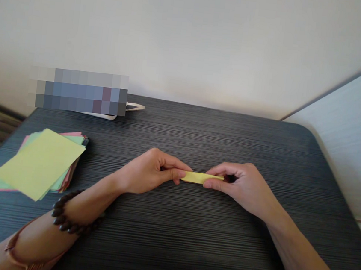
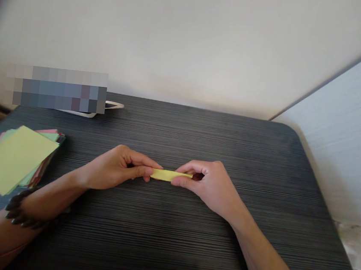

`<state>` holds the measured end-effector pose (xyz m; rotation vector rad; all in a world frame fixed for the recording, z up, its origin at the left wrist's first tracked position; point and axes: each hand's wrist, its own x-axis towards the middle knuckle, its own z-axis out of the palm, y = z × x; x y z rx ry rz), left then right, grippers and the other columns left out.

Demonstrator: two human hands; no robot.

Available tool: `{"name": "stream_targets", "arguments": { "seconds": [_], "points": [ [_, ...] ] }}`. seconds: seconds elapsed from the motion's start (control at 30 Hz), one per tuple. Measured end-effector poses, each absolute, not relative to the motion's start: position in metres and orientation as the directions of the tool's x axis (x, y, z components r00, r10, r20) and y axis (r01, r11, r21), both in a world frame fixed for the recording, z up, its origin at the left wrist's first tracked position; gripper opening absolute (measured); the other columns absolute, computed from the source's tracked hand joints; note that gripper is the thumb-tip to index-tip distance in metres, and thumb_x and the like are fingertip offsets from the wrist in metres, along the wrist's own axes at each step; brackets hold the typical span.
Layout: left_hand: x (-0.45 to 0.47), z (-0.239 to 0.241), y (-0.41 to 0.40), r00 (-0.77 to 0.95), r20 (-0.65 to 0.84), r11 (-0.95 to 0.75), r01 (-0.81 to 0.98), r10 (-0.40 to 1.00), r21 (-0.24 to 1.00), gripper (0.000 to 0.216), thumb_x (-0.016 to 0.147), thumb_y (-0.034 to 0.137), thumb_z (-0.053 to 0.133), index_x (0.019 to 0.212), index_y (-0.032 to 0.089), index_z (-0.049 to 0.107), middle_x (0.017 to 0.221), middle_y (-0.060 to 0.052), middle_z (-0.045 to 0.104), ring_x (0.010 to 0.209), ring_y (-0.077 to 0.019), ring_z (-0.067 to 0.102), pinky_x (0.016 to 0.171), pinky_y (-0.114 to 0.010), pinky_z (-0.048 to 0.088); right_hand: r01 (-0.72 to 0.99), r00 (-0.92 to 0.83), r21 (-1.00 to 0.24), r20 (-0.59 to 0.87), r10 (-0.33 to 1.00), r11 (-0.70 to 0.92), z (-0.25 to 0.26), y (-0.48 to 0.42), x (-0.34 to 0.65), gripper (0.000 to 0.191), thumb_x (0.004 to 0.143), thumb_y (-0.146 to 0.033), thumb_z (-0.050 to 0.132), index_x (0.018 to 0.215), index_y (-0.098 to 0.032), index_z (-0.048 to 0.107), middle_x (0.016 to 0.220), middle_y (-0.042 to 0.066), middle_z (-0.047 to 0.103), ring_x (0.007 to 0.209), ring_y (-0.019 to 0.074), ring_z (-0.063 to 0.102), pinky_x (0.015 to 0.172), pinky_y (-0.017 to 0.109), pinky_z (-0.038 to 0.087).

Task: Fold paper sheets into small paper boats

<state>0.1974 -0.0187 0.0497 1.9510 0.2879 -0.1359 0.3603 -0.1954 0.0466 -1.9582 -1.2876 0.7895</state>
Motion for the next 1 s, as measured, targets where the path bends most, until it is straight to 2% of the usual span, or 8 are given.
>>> {"name": "stream_targets", "arguments": {
  "seconds": [0.2, 0.33, 0.43, 0.5, 0.57, 0.7, 0.87, 1.0],
  "points": [
    [0.198, 0.049, -0.018, 0.964, -0.231, -0.34, 0.262, 0.129, 0.903, 0.024, 0.086, 0.022, 0.054, 0.104, 0.019, 0.07, 0.067, 0.002, 0.068, 0.058, -0.0086, 0.057, 0.051, -0.016, 0.04, 0.525, 0.334, -0.792, -0.146, 0.931, -0.312, 0.046, -0.195, 0.363, 0.02, 0.074, -0.044, 0.068, 0.081, -0.025, 0.073, 0.064, -0.004, 0.068, 0.052, 0.0105, 0.057, 0.048, 0.022, 0.04],
    [0.195, 0.044, -0.024, 0.958, -0.177, -0.414, 0.259, 0.226, 0.873, 0.024, 0.086, 0.027, 0.053, 0.104, 0.019, 0.068, 0.07, 0.001, 0.068, 0.055, -0.0085, 0.055, 0.05, -0.017, 0.039, 0.537, 0.259, -0.811, -0.103, 0.96, -0.231, 0.043, -0.196, 0.365, 0.022, 0.082, -0.04, 0.06, 0.094, -0.025, 0.07, 0.081, -0.001, 0.072, 0.064, 0.0121, 0.062, 0.055, 0.022, 0.045],
    [0.192, 0.039, -0.029, 0.974, 0.019, -0.598, 0.123, 0.225, 0.792, 0.021, 0.087, 0.025, 0.053, 0.101, 0.02, 0.067, 0.08, -0.001, 0.067, 0.06, -0.0092, 0.053, 0.058, -0.02, 0.043, 0.592, 0.243, -0.787, -0.034, 0.97, -0.175, 0.042, -0.197, 0.36, 0.019, 0.087, -0.033, 0.054, 0.099, -0.024, 0.067, 0.089, -0.001, 0.071, 0.066, 0.0112, 0.061, 0.058, 0.023, 0.046],
    [0.192, 0.036, -0.032, 0.973, 0.172, -0.698, -0.018, 0.152, 0.716, 0.019, 0.087, 0.023, 0.054, 0.099, 0.021, 0.068, 0.094, -0.004, 0.066, 0.079, -0.0136, 0.056, 0.075, -0.026, 0.046, 0.641, 0.252, -0.753, 0.023, 0.968, -0.148, 0.04, -0.197, 0.355, 0.016, 0.088, -0.027, 0.054, 0.097, -0.024, 0.066, 0.089, -0.001, 0.071, 0.069, 0.0113, 0.061, 0.063, 0.024, 0.046],
    [0.192, 0.034, -0.032, 0.964, 0.254, -0.768, -0.103, 0.08, 0.632, 0.018, 0.087, 0.022, 0.055, 0.097, 0.022, 0.069, 0.105, -0.006, 0.061, 0.095, -0.0177, 0.052, 0.088, -0.033, 0.043, 0.692, 0.256, -0.711, 0.085, 0.963, -0.121, 0.038, -0.195, 0.35, 0.015, 0.088, -0.023, 0.053, 0.095, -0.023, 0.066, 0.086, 0.0, 0.07, 0.074, 0.0129, 0.06, 0.069, 0.027, 0.047],
    [0.192, 0.032, -0.03, 0.971, 0.239, -0.838, -0.11, 0.025, 0.535, 0.019, 0.089, 0.025, 0.053, 0.098, 0.027, 0.07, 0.105, -0.006, 0.056, 0.098, -0.0192, 0.047, 0.089, -0.037, 0.041, 0.795, 0.221, -0.602, 0.178, 0.959, -0.071, 0.033, -0.194, 0.347, 0.014, 0.087, -0.021, 0.052, 0.093, -0.022, 0.065, 0.085, 0.003, 0.067, 0.079, 0.0169, 0.058, 0.074, 0.033, 0.046],
    [0.193, 0.028, -0.03, 0.968, 0.237, -0.851, -0.06, 0.077, 0.522, 0.021, 0.09, 0.027, 0.051, 0.098, 0.027, 0.07, 0.098, -0.006, 0.055, 0.096, -0.0196, 0.045, 0.085, -0.037, 0.041, 0.86, 0.225, -0.505, 0.245, 0.943, -0.073, 0.029, -0.196, 0.345, 0.014, 0.084, -0.02, 0.055, 0.093, -0.024, 0.066, 0.096, 0.005, 0.06, 0.088, 0.0191, 0.053, 0.077, 0.035, 0.043],
    [0.194, 0.026, -0.032, 0.967, 0.236, -0.846, -0.043, 0.099, 0.532, 0.02, 0.09, 0.028, 0.053, 0.098, 0.027, 0.071, 0.091, -0.005, 0.054, 0.093, -0.0193, 0.045, 0.083, -0.036, 0.041, 0.907, 0.208, -0.414, 0.287, 0.935, -0.075, 0.027, -0.197, 0.338, 0.013, 0.086, -0.021, 0.055, 0.088, -0.024, 0.067, 0.088, 0.004, 0.062, 0.08, 0.0177, 0.051, 0.073, 0.035, 0.038]
  ]
}}
